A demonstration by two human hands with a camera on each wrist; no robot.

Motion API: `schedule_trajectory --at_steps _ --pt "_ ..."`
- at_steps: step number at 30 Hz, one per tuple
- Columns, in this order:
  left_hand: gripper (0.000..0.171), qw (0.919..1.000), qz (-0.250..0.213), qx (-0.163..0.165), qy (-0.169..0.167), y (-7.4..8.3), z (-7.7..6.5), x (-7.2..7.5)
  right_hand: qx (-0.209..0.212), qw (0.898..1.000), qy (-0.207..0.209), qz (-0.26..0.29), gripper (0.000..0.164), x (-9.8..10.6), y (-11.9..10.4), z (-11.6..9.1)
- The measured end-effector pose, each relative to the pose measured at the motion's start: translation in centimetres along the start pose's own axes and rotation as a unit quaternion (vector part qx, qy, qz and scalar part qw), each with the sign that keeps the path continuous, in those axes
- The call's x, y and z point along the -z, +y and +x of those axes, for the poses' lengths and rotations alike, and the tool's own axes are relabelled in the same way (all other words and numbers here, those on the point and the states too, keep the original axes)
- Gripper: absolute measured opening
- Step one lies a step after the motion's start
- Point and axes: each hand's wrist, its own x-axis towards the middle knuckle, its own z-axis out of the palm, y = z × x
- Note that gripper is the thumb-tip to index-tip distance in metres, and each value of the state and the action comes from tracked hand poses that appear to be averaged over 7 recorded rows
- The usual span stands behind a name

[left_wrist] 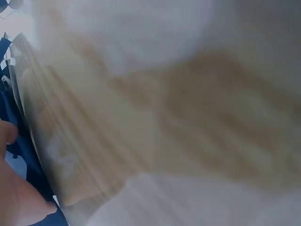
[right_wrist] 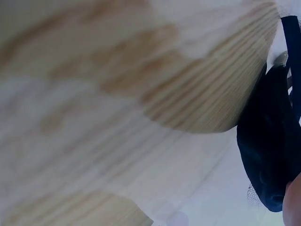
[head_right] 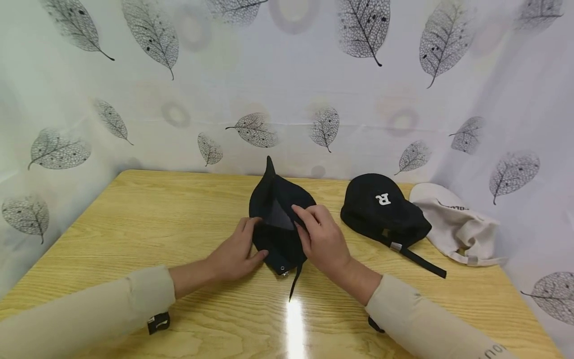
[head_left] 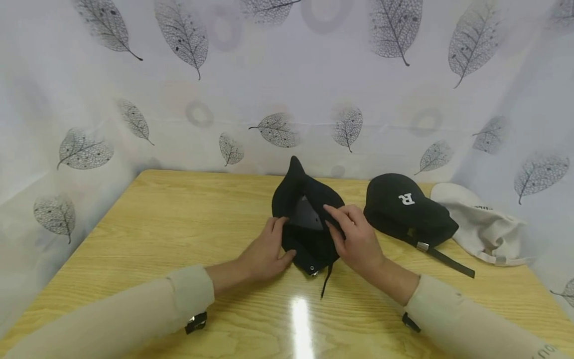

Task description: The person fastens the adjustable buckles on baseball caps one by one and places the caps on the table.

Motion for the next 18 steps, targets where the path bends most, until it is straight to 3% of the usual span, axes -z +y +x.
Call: schedule_trajectory --at_steps 4,7,12,15,18 --pt "0.097 0.9983 -0.029 -0.041 0.029 0.3 0.0 -0.1 0.018 1.0 -0.017 0.001 0.052 -0.1 0.0 0.0" --pt "0.103 0.9937 -0.001 -0.088 0.07 0.6 0.3 -0.2 0.031 0.999 -0.031 -0.003 0.056 -0.2 0.1 0.0" --pt "0.096 0.9816 0.084 -0.132 0.11 1.0 0.6 -0.5 0.05 0.997 -0.053 0.009 0.049 -0.3 0.2 -0.1" --pt "0.093 0.978 0.091 -0.143 0.122 1.1 0.7 -0.6 0.064 0.996 -0.054 0.02 0.032 -0.4 0.2 -0.1" --pt "0.089 0.9763 0.091 -0.15 0.127 1.2 0.8 -0.5 0.075 0.995 -0.061 0.032 0.035 -0.4 0.2 -0.2"
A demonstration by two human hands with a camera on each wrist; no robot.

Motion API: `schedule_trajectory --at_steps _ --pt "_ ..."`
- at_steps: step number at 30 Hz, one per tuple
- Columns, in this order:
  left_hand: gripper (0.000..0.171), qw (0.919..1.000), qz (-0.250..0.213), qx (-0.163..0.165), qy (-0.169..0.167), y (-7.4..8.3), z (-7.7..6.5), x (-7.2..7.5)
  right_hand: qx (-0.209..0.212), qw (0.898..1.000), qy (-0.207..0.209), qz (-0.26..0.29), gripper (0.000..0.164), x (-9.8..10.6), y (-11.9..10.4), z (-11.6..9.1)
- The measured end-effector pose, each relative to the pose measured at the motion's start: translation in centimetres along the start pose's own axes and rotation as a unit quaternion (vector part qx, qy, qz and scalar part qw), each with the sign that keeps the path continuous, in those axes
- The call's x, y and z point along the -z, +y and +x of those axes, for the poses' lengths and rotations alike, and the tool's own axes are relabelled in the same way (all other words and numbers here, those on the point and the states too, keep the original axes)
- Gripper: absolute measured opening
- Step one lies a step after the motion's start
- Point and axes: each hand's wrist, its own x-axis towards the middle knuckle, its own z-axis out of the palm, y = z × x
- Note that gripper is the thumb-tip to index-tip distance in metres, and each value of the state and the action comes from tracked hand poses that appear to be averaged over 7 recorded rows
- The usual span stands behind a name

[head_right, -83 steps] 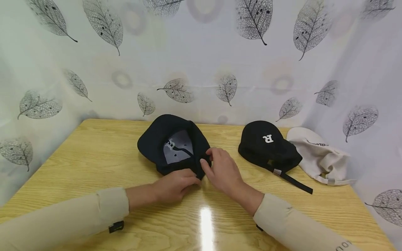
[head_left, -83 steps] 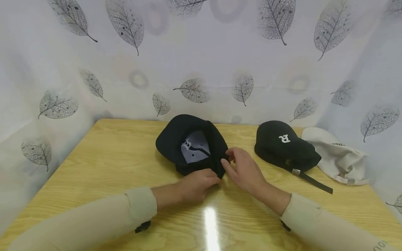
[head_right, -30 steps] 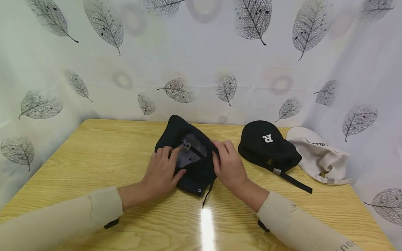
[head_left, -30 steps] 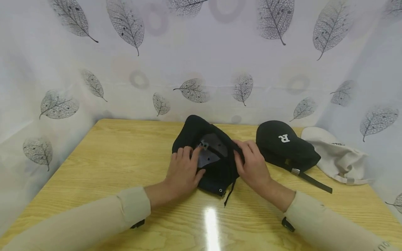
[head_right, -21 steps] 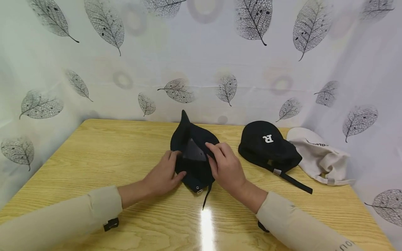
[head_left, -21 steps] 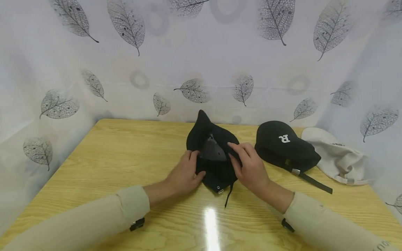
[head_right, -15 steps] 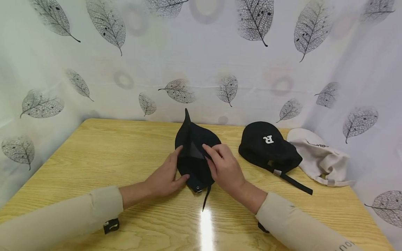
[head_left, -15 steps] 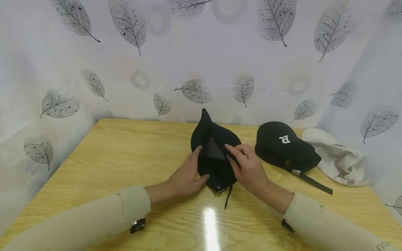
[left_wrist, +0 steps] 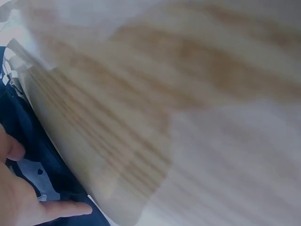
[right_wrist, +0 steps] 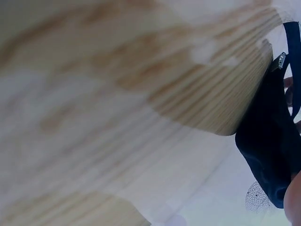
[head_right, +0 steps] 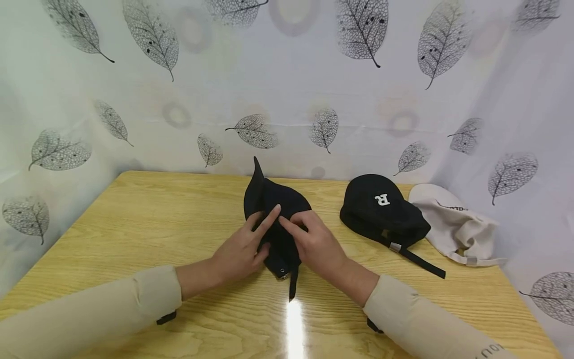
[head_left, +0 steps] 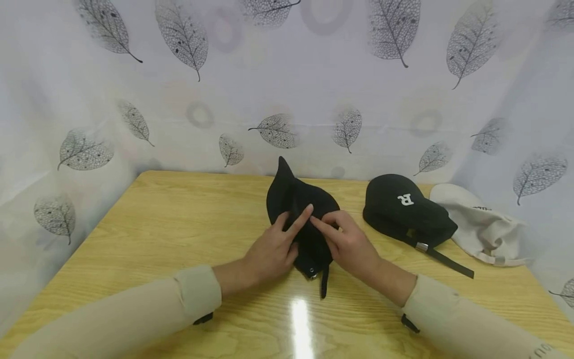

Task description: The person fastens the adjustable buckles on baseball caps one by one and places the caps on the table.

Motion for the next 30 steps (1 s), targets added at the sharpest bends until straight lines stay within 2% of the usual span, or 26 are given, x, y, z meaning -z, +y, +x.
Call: schedule_trajectory --at_steps 3,7,10,13,16,18,20,23,25,27,30 --pt "0.08 0.9999 0.013 -0.007 0.003 0.03 0.02 0.12 0.012 1.0 -0.008 0.015 0.034 -0.03 -0.12 0.05" --pt "0.053 0.9994 0.023 -0.017 0.021 0.21 0.18 0.27 0.04 0.998 -0.028 0.043 0.03 -0.18 -0.31 0.18" --pt "0.033 0.9994 -0.001 -0.007 0.033 0.34 0.33 0.36 0.074 0.995 -0.028 0.066 0.026 -0.39 -0.46 0.32" --pt "0.026 0.9982 -0.034 0.013 0.047 0.28 0.41 0.52 0.083 0.994 0.001 0.07 0.024 -0.46 -0.54 0.36" --pt "0.025 0.9962 -0.062 0.022 0.058 0.05 0.4 0.59 0.041 0.998 0.026 0.042 0.032 -0.36 -0.51 0.22" --pt "0.024 0.9949 -0.078 0.019 0.062 -0.12 0.34 0.53 -0.014 1.0 0.011 0.019 0.045 -0.28 -0.41 0.05" --pt "0.023 0.9935 -0.094 0.008 0.065 -0.21 0.24 0.39 -0.075 0.996 -0.035 0.012 0.057 -0.24 -0.29 -0.13" --pt "0.021 0.9916 -0.107 -0.012 0.071 -0.17 0.1 0.21 -0.154 0.978 -0.131 0.05 0.074 -0.22 -0.02 -0.38" --pt "0.021 0.9901 -0.111 -0.029 0.08 -0.03 0.06 0.19 -0.174 0.965 -0.172 0.094 0.081 -0.27 0.16 -0.46" --pt "0.021 0.9885 -0.112 -0.042 0.092 0.04 0.02 0.19 -0.18 0.955 -0.195 0.134 0.084 -0.31 0.25 -0.39" --pt "0.025 0.9849 -0.116 -0.052 0.117 0.03 0.0 0.24 -0.173 0.952 -0.19 0.164 0.084 -0.22 0.08 -0.27"
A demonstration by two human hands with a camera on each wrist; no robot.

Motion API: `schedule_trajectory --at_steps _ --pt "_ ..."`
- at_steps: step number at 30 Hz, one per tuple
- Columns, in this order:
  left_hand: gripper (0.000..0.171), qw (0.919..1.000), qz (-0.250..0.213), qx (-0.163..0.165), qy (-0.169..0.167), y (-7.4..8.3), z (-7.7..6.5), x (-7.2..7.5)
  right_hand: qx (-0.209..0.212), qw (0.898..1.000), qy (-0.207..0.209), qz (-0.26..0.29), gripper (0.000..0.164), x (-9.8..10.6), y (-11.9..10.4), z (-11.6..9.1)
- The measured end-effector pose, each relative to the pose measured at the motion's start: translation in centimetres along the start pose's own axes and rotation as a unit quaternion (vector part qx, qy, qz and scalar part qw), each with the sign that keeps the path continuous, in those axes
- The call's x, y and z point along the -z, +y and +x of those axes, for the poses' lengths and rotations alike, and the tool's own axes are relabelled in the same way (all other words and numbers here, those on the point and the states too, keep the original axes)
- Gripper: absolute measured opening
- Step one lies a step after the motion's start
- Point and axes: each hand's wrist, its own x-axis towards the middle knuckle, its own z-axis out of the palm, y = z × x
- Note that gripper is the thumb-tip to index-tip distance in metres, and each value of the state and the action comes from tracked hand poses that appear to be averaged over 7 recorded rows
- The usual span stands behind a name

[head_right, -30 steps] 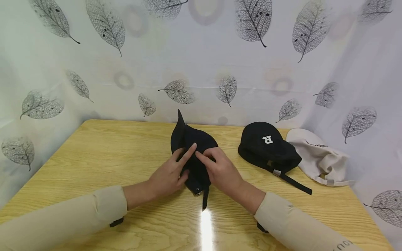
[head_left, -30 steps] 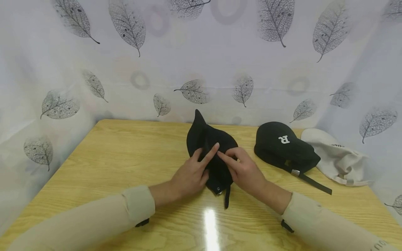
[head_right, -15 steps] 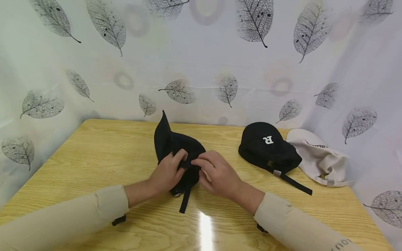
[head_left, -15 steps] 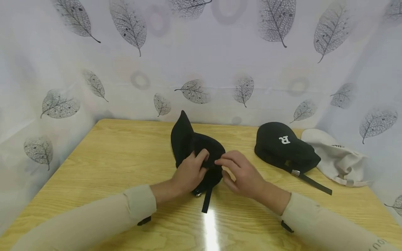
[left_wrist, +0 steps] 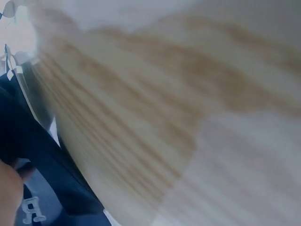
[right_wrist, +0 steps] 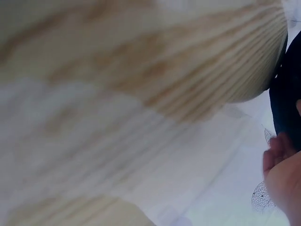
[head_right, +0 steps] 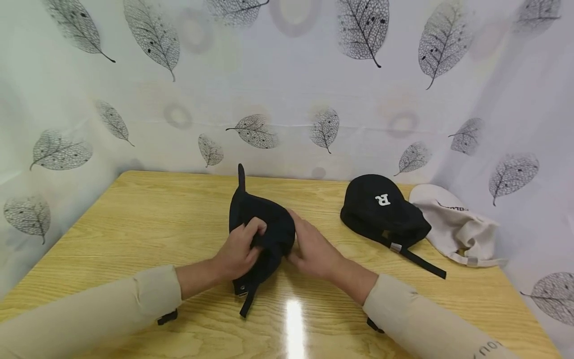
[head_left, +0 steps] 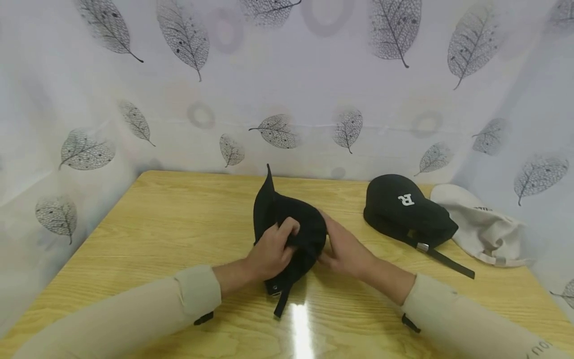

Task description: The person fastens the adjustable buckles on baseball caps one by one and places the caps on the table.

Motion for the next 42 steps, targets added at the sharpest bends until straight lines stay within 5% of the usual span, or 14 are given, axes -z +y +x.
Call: schedule_trajectory --at_steps 5,8,12,24,30,34,38,42 --pt "0.029 0.9995 -0.007 0.004 0.031 -0.1 0.0 0.0 0.004 0.998 0.062 -0.02 0.057 -0.1 -0.6 -0.4" --pt "0.031 0.9989 0.0 0.014 0.045 0.0 0.0 0.1 0.032 0.993 0.108 -0.035 0.03 -0.4 -0.5 -0.5" --pt "0.032 0.9974 0.011 0.03 0.065 0.2 0.1 0.0 0.079 0.986 0.143 -0.045 0.014 -0.7 -0.4 -0.4" --pt "0.034 0.9961 0.003 0.044 0.076 0.3 0.2 0.2 0.084 0.961 0.234 -0.123 0.012 -0.5 -0.5 -0.2" --pt "0.032 0.9918 0.045 0.052 0.108 0.0 0.4 0.2 0.08 0.947 0.28 -0.136 0.014 -0.2 -0.5 0.0" --pt "0.035 0.9867 0.076 0.089 0.113 -0.1 0.4 0.1 0.095 0.942 0.295 -0.132 0.02 -0.2 -0.5 0.0" --pt "0.035 0.9812 0.099 0.145 0.08 -0.3 0.0 0.3 0.123 0.941 0.279 -0.148 0.026 -0.1 -0.4 0.3" --pt "0.036 0.9759 0.137 0.169 0.012 -0.8 -0.7 0.8 0.133 0.95 0.22 -0.175 0.03 0.1 -0.1 0.6"
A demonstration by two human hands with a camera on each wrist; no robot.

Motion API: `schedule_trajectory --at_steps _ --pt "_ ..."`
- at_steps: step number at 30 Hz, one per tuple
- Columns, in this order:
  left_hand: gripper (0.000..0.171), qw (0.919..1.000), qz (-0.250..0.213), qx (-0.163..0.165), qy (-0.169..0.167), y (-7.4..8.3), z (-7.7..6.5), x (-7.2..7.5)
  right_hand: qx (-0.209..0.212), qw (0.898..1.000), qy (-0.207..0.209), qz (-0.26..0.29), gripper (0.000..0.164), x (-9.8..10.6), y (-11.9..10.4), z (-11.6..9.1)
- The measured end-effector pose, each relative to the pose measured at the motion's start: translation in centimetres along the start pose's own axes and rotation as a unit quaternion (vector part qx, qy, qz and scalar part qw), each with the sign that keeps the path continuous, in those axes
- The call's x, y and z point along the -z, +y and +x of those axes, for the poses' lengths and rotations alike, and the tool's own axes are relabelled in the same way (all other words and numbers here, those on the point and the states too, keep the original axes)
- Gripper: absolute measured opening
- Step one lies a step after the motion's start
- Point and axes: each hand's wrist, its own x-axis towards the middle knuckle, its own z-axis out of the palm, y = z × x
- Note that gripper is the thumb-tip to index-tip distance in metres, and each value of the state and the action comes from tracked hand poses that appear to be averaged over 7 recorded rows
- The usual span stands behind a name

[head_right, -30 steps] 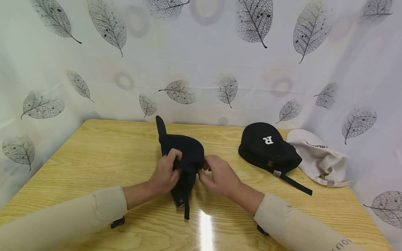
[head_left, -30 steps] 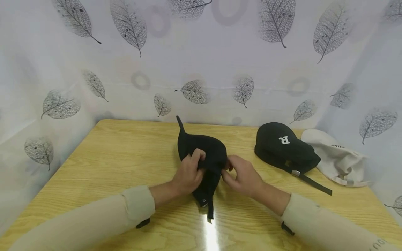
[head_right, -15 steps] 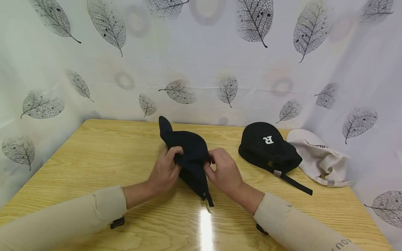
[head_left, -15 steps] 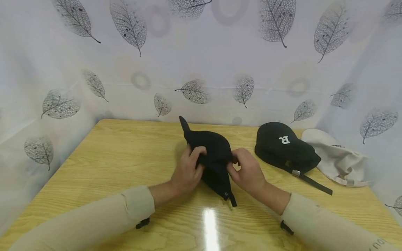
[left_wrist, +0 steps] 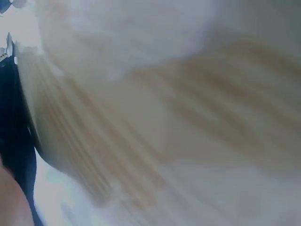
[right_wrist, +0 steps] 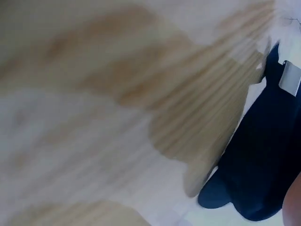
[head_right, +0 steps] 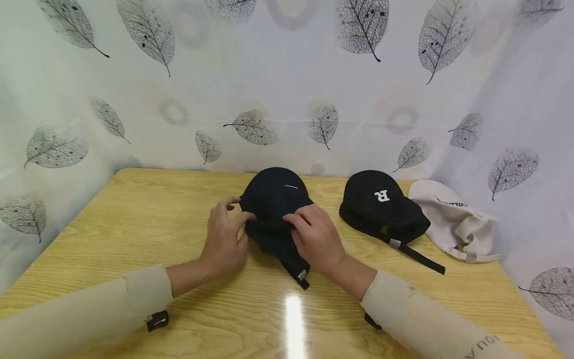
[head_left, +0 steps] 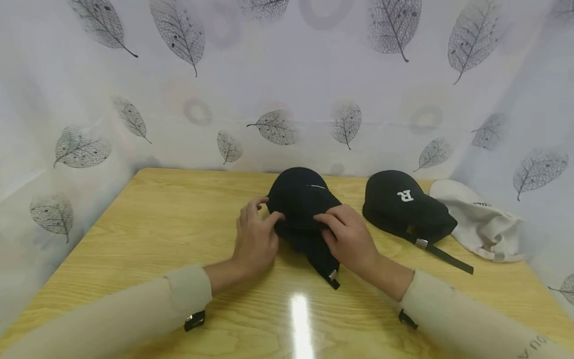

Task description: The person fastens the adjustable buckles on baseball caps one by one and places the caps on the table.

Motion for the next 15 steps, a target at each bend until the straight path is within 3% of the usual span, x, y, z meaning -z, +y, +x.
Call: schedule_trajectory --at_steps 5,7,9,11,12,15 --pt "0.041 0.992 0.088 -0.056 -0.071 -1.2 -0.5 0.6 0.019 0.996 -0.084 0.012 0.036 -0.2 0.6 -0.2" --pt "0.042 0.987 0.102 -0.099 -0.076 -1.6 -0.6 0.8 0.026 0.994 -0.098 0.036 0.034 -0.2 0.8 -0.3" --pt "0.041 0.9808 0.088 -0.162 -0.064 -1.8 -0.6 1.0 0.037 0.992 -0.1 0.061 0.026 0.0 1.2 -0.5" --pt "0.036 0.9663 0.06 -0.246 -0.044 -1.9 -0.6 1.2 0.052 0.991 -0.096 0.078 0.021 0.3 1.5 -0.8" --pt "0.031 0.955 0.042 -0.291 -0.037 -1.9 -0.6 1.2 0.062 0.99 -0.093 0.085 0.022 0.5 1.7 -1.0" --pt "0.02 0.9115 -0.017 -0.408 -0.052 -1.7 -0.7 1.0 0.096 0.986 -0.096 0.097 0.026 1.0 2.3 -1.6"
